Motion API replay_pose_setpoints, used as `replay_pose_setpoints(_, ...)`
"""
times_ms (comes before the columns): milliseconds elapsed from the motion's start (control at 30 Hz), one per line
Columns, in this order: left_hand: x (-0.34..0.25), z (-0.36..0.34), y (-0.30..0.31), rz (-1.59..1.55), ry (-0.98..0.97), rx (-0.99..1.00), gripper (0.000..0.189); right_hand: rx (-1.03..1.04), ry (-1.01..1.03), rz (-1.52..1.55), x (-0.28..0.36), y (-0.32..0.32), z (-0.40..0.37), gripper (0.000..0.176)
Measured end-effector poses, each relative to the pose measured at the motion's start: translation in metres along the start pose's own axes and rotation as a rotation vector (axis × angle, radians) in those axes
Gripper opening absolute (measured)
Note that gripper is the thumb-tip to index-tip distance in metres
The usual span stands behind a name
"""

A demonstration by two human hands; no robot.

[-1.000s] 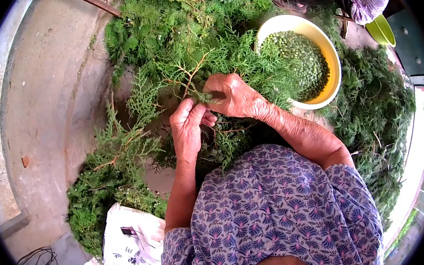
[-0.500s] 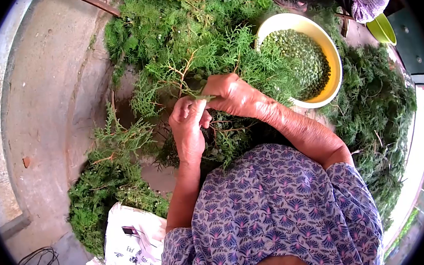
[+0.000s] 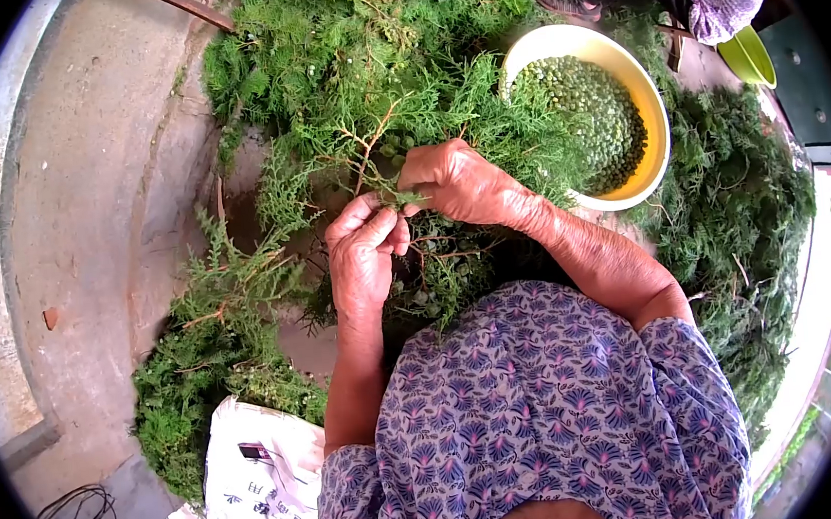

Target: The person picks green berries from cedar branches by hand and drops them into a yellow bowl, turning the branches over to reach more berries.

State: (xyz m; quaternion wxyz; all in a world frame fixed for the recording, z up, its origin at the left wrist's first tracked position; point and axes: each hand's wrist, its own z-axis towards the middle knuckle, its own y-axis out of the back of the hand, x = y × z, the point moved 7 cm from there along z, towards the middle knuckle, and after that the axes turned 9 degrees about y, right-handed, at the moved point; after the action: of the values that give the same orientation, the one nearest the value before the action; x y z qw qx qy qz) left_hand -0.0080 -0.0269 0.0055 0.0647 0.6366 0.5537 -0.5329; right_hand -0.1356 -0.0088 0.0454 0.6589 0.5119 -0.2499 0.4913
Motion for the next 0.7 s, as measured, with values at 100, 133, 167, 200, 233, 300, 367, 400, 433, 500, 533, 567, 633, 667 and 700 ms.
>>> replay_pose_setpoints(100, 0.001, 0.0, 0.002, -0.052, 0.004, 0.032, 0.017, -0.007, -0.006, 0.02, 0.001, 0.001, 0.0, 0.015)
replay_pose_setpoints(133, 0.002, 0.001, 0.007, -0.058, 0.017, 0.025, 0.018, -0.006, -0.005, 0.021, 0.002, 0.003, 0.0, 0.015)
replay_pose_setpoints(167, 0.002, 0.001, 0.009, -0.064, 0.03, 0.019, 0.018, 0.02, -0.022, 0.063, 0.002, 0.005, 0.0, 0.015)
replay_pose_setpoints(200, 0.002, 0.0, 0.009, -0.064, 0.029, 0.019, 0.018, 0.045, -0.039, 0.106, 0.001, 0.005, 0.0, 0.015)
replay_pose_setpoints(233, 0.003, -0.001, 0.01, -0.095, 0.04, -0.015, 0.02, 0.002, -0.022, 0.08, 0.0, 0.007, -0.001, 0.015)
replay_pose_setpoints(300, 0.0, -0.004, 0.003, -0.072, 0.028, -0.033, 0.016, 0.002, -0.068, 0.098, -0.001, 0.008, -0.001, 0.015)
replay_pose_setpoints(367, 0.0, -0.003, 0.005, -0.069, -0.027, -0.022, 0.013, -0.015, -0.137, 0.123, -0.002, 0.01, 0.0, 0.016)
replay_pose_setpoints(400, -0.002, -0.005, 0.003, -0.064, -0.078, -0.009, 0.011, -0.016, -0.135, 0.123, -0.004, 0.008, 0.0, 0.016)
replay_pose_setpoints(433, -0.002, -0.008, 0.001, -0.089, -0.096, -0.034, 0.009, -0.044, -0.06, 0.088, -0.002, 0.007, 0.001, 0.014)
replay_pose_setpoints(500, -0.002, -0.011, -0.003, -0.042, -0.082, -0.112, 0.007, -0.1, 0.034, 0.03, 0.0, 0.004, 0.0, 0.009)
replay_pose_setpoints(533, -0.002, -0.013, -0.002, 0.004, -0.069, -0.191, 0.006, -0.1, 0.035, 0.032, -0.001, 0.003, 0.0, 0.009)
replay_pose_setpoints(567, -0.004, -0.013, -0.006, 0.031, -0.081, -0.206, 0.008, -0.073, 0.036, -0.025, 0.0, 0.0, 0.0, 0.014)
replay_pose_setpoints(633, -0.004, -0.01, -0.007, 0.191, -0.187, -0.238, 0.013, -0.045, 0.048, -0.113, 0.002, -0.004, 0.001, 0.018)
replay_pose_setpoints(667, -0.005, -0.009, -0.007, 0.283, -0.216, -0.272, 0.014, -0.043, 0.05, -0.111, 0.004, -0.004, 0.002, 0.018)
replay_pose_setpoints(700, -0.004, -0.007, -0.008, 0.334, -0.236, -0.251, 0.015, -0.018, 0.029, -0.147, 0.006, -0.003, 0.002, 0.019)
